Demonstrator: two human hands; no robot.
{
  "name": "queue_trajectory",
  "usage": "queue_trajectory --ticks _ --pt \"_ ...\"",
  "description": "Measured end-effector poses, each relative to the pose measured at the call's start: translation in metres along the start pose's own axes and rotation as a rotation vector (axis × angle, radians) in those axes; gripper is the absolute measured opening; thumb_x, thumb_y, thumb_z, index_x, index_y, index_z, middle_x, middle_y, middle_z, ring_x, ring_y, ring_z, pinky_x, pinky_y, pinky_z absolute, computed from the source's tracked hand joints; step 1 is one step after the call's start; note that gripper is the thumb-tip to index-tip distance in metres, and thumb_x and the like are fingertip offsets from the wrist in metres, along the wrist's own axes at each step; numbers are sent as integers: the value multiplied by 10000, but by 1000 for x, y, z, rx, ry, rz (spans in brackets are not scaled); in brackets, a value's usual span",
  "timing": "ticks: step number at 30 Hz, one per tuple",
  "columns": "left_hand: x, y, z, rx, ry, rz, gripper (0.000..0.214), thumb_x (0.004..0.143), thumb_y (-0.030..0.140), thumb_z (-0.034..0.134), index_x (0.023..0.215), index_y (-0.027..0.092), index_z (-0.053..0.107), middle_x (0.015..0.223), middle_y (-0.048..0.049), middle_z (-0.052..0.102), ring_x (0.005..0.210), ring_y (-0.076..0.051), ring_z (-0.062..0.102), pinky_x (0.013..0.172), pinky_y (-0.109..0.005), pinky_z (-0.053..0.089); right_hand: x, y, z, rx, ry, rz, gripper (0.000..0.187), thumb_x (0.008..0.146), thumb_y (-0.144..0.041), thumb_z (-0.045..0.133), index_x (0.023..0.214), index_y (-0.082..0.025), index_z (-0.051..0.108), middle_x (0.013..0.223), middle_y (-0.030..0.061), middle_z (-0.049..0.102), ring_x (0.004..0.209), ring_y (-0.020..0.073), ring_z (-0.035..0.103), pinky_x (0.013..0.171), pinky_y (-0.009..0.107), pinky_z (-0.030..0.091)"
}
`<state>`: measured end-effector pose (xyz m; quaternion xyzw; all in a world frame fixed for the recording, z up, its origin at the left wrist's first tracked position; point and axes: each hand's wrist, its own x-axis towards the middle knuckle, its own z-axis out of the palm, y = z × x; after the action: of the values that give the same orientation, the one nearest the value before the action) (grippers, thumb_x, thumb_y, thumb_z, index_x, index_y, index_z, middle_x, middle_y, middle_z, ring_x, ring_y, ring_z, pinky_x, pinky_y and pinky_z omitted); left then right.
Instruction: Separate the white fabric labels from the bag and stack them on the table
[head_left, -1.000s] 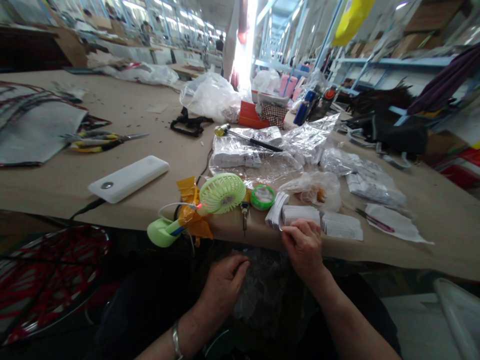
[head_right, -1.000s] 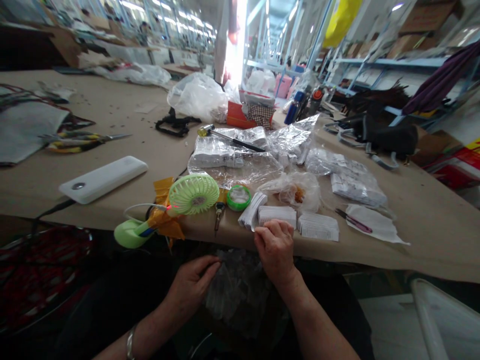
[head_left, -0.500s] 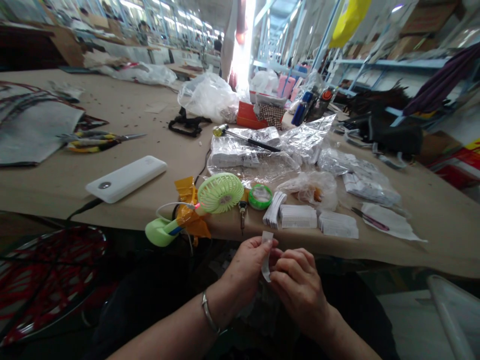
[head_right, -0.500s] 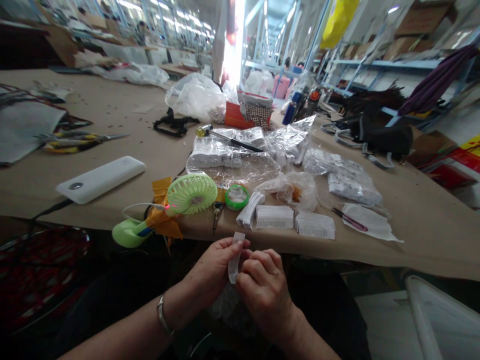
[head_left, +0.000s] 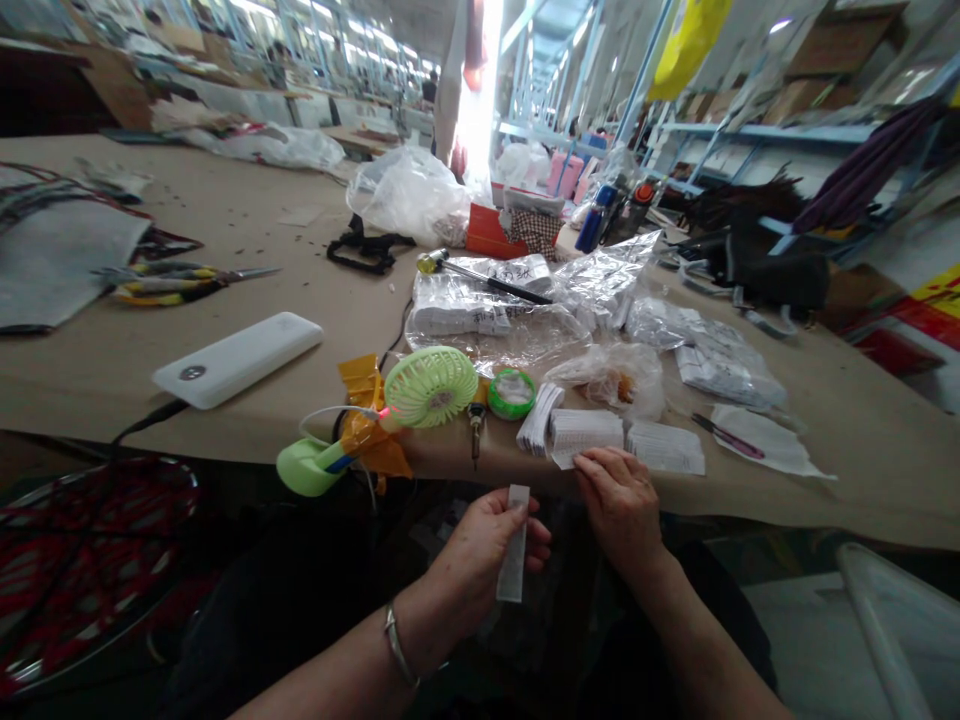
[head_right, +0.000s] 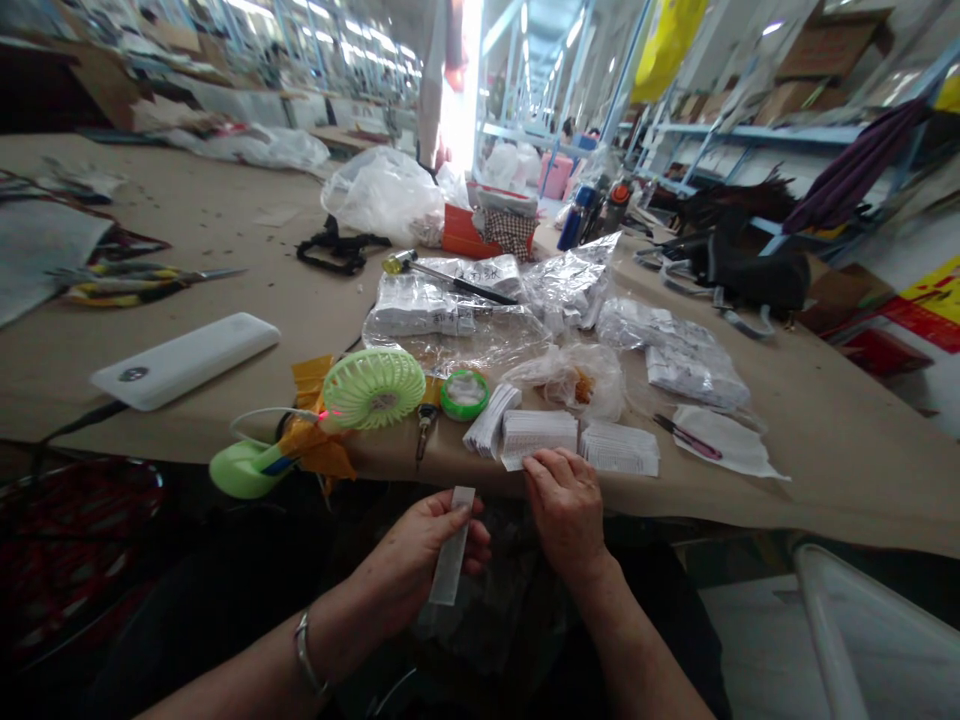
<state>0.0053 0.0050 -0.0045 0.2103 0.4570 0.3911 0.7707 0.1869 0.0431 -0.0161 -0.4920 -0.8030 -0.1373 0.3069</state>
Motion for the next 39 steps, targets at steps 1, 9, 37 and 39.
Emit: queue_trajectory --ticks 1,9,37,39 --pt "0 1 0 -5 -1 -12 144 759 261 595 816 139 545 595 -12 618 491 -103 571 483 -208 441 0 1 0 28 19 7 154 846 -185 523 912 -194 662 915 58 657 929 205 545 850 369 422" --pt "-4 13 3 -110 -82 -91 144 756 210 587 842 96 608 656 -50 634 503 -116 578 516 -257 482 -2 -17 -18 450 77 -72 164 809 -107 557 859 -232 650 877 41 633 961 192 548 808 367 477" --pt "-11 11 -6 -117 -188 -146 174 761 232 621 861 90 618 718 -99 684 619 -172 642 650 -323 506 -28 34 -35 -38 2 131 451 838 -287 542 1258 -145 460 1168 154 528 1140 305 435 949 517 377" --pt "-11 9 -6 -111 -182 -151 172 765 232 614 859 88 615 715 -100 685 616 -174 644 645 -323 510 -37 50 -32 -181 -54 164 447 847 -314 518 1255 -137 474 1195 160 522 1142 318 430 947 525 362"
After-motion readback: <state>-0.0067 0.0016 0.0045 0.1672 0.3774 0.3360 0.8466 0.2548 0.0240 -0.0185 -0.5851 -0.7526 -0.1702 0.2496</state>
